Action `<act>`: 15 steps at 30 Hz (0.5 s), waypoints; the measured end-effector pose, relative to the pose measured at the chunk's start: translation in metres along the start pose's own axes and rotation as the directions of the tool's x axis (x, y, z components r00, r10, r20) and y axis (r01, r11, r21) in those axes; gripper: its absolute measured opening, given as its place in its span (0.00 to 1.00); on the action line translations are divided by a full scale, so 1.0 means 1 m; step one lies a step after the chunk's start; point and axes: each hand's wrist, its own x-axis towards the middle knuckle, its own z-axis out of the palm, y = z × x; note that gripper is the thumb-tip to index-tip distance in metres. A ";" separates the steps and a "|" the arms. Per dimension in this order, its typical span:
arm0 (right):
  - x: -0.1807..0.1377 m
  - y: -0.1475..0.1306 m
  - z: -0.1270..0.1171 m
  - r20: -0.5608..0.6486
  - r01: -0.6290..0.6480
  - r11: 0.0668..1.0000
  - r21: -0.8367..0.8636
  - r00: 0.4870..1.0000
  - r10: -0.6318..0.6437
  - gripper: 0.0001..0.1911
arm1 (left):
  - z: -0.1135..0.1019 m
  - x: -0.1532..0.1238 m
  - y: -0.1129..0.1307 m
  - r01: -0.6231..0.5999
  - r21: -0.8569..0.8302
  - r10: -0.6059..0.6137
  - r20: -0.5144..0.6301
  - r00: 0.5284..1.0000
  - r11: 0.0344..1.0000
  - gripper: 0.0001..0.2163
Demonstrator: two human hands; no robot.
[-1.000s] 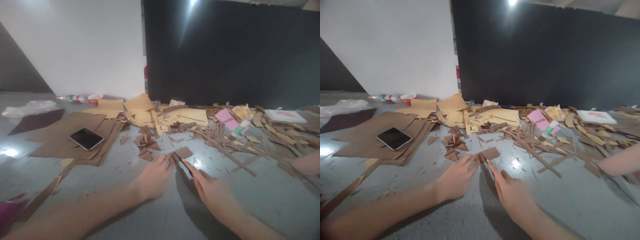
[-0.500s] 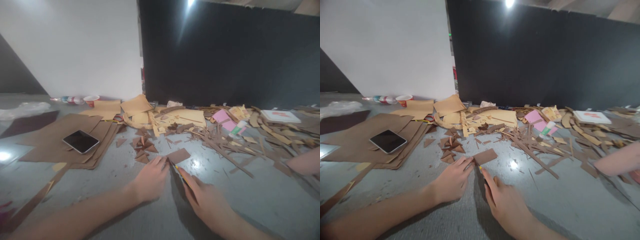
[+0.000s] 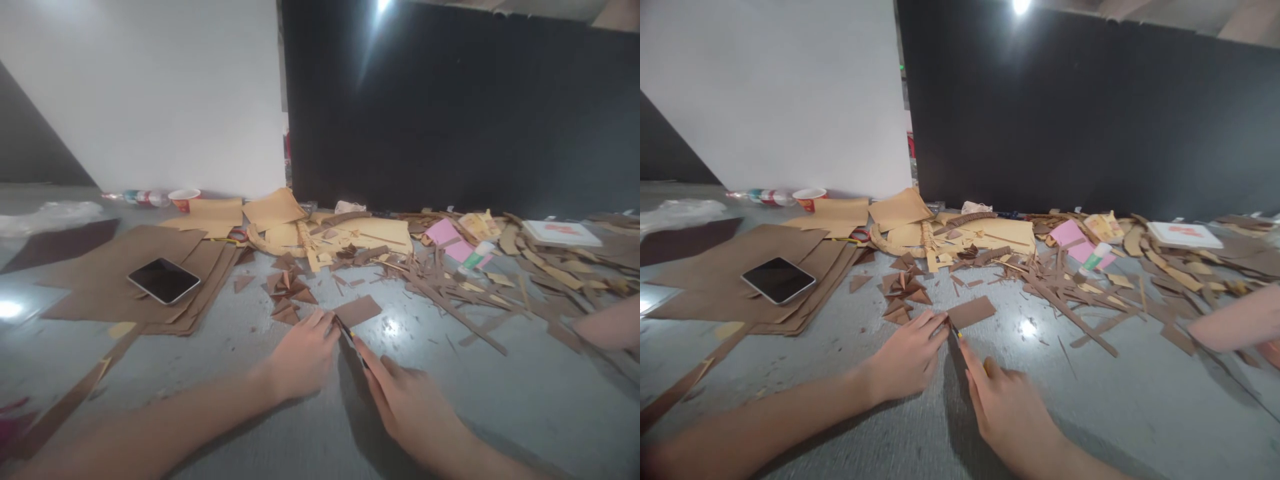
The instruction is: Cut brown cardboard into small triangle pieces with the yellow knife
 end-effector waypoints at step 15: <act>0.001 0.002 0.006 0.007 -0.005 0.999 -0.037 1.000 0.005 0.31 | 0.002 0.000 -0.001 -0.015 0.000 0.015 -0.007 1.000 1.000 0.17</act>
